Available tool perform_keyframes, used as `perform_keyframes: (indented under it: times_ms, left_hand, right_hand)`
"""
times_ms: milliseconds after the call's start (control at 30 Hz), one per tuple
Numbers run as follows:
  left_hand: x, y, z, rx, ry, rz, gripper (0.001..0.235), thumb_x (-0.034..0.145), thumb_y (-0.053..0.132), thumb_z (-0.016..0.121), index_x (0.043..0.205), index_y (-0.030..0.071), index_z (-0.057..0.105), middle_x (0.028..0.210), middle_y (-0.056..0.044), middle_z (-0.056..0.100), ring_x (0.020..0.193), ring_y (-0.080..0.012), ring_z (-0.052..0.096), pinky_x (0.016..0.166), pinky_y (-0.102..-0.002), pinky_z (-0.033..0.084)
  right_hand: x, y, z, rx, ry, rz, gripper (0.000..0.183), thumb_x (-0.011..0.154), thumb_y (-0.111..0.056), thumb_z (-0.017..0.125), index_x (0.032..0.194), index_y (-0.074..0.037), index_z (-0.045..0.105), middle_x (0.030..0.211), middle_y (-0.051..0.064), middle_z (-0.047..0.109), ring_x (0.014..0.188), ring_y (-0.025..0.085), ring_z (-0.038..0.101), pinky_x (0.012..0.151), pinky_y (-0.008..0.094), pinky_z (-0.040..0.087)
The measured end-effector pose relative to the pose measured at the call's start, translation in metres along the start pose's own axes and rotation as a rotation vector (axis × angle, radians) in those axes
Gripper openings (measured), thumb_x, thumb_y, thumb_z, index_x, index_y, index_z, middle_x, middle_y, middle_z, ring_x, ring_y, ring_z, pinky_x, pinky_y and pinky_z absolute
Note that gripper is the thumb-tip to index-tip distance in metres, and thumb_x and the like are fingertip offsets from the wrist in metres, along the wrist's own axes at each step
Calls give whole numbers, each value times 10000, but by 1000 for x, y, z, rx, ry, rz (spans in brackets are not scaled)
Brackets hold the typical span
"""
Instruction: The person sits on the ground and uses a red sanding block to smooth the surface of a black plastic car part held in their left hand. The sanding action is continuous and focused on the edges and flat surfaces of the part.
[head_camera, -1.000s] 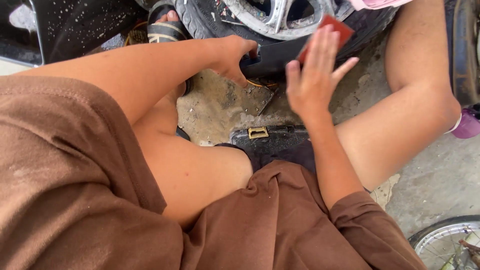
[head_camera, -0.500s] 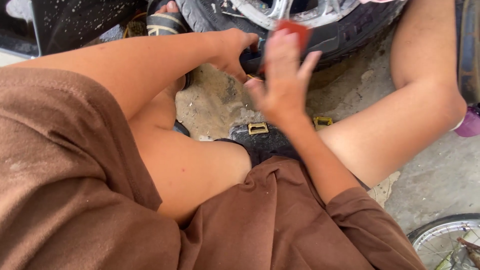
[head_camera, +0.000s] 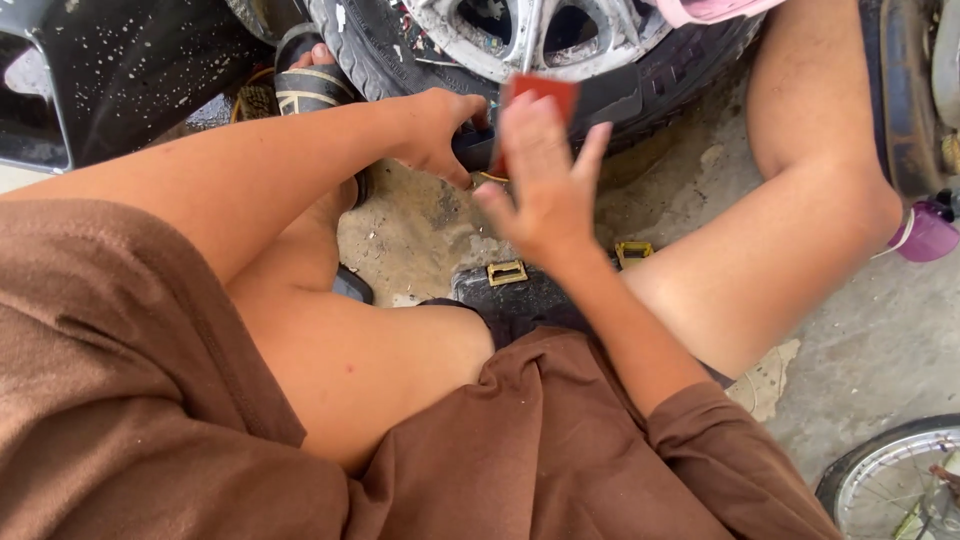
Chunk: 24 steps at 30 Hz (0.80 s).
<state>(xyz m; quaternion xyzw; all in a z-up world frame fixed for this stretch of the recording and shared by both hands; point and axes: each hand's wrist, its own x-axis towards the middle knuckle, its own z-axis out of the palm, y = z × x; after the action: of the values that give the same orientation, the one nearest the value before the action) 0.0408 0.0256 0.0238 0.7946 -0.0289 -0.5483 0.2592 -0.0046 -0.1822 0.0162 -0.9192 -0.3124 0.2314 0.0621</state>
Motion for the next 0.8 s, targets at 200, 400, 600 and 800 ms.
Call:
perform_keyframes:
  times_ms: [200,400,600,800]
  left_hand:
    - [2,-3,7,-23,36,43,762,803,321,840,1433,191,431,1182,-185,592,757,-346,642,612,-479,558]
    - [14,-13,7,23,76,108,780,730,362,867,1380,172,482,1216,-175,633,1042,-375,630,859,-494,523]
    - [10,-7,2,22,113,111,801,736,313,908,1392,143,481,1242,-198,621,1031,-389,639,852,-509,553]
    - [6,-7,5,-25,21,43,759,799,325,856,1421,182,446,1156,-171,617,817,-328,631,685,-463,544]
  right_hand:
    - [3,3,-19,30,113,390,945,974,-692,-21,1661,-46,57,1737,55,-2,1624,246,11,1280,624,-66]
    - [7,4,-10,-18,112,140,900,997,-660,-9,1652,-67,161,1728,72,87,1611,233,100,1221,751,23]
    - [6,-23,-23,-124,145,254,751,1090,-467,210,1626,58,173,1698,224,127,1582,353,102,1223,711,95]
    - [15,3,-40,-7,113,361,737,1082,-494,130,1648,-22,140,1724,105,67,1608,270,95,1233,720,13]
